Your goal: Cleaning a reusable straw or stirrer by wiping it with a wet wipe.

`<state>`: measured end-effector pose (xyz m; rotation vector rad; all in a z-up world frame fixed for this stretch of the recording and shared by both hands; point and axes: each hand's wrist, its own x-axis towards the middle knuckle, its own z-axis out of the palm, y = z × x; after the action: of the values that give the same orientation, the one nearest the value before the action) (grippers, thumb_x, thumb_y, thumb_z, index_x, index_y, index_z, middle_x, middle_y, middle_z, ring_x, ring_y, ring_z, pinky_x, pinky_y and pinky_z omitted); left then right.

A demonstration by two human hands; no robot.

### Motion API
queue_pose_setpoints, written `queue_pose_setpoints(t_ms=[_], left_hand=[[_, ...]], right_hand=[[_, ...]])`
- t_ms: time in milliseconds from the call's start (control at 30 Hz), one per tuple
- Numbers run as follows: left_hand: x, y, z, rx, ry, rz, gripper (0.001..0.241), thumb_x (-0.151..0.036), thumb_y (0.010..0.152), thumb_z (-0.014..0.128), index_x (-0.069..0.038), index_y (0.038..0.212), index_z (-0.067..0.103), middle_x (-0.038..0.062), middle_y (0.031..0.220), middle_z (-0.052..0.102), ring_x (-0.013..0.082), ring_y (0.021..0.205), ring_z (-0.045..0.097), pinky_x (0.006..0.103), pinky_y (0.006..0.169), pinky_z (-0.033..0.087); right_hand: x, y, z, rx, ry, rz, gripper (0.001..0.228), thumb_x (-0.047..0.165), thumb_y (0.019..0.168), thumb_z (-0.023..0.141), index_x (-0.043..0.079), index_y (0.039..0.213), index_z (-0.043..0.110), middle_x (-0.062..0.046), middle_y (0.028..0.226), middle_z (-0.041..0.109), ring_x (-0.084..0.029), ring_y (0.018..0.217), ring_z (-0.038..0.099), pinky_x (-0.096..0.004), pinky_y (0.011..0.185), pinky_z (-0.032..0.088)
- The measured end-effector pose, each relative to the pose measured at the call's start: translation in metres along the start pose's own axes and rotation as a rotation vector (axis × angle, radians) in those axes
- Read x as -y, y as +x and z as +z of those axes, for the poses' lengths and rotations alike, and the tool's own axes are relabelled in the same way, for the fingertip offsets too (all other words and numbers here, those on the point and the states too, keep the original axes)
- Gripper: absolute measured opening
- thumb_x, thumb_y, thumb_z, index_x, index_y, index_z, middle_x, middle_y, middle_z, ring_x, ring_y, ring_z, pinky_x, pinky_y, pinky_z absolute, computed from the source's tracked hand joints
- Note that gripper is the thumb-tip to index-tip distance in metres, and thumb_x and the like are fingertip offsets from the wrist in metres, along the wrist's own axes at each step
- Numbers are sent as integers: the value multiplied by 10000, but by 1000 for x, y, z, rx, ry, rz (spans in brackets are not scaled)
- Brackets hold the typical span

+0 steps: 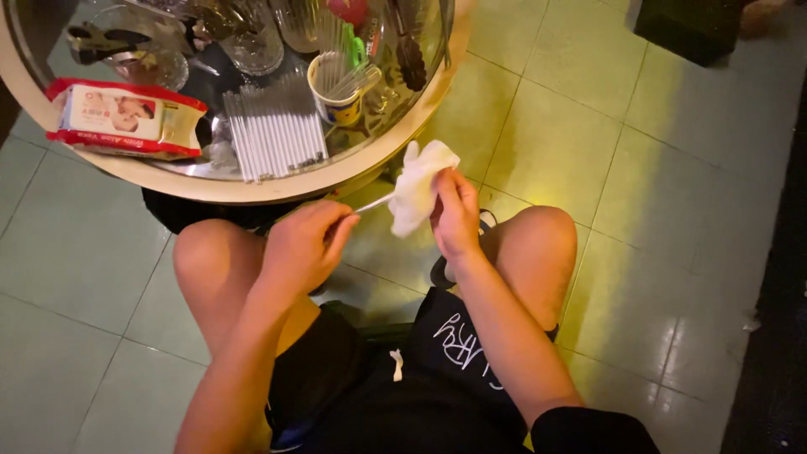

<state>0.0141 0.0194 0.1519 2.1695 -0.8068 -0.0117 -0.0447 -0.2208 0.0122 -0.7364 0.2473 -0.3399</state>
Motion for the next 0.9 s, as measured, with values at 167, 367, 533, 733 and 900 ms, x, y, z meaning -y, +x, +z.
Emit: queue_pose_setpoints(t_ms=[167,367,533,733,900], left_hand=[[10,-18,28,-5,-83,35,117,-182,919,749,-70,949,731,99,899,723,298,756,694,369,646,545],[7,-18,21,52,-181,-27,126,-173,922,746,-52,956,741,97,843,712,262,663,676,351,594,526],[11,-18,29,-4,-182,27,128,-175,946,741,-53,981,746,97,878,716,265,691,676,341,611,527],[31,-25,38,156,-92,-16,176,-258,923,730,-89,949,770,96,897,738,308,696,684,402,613,528],[47,-27,43,380,22,-46,203,-309,866,738,-131,949,790,115,885,752,358,789,702,456,678,553]], right_hand=[[-3,-7,13,-1,-178,8,269,145,1049,626,0,1275,643,-81,1177,710,-163,1045,673,-328,951,545],[5,-9,21,-54,-100,107,270,206,1039,594,23,1232,637,-74,1136,717,-178,1023,693,-336,915,566],[-3,5,-12,-109,-125,-86,244,160,1055,667,-20,1219,645,-78,1122,700,-161,1004,669,-336,932,556],[-4,-2,4,-59,-250,-96,272,140,1001,700,-11,1224,665,-72,1086,717,-128,939,669,-287,864,546],[-19,-18,13,53,-789,-123,206,148,1032,681,-8,1161,717,-68,1010,737,-124,893,663,-284,837,537]])
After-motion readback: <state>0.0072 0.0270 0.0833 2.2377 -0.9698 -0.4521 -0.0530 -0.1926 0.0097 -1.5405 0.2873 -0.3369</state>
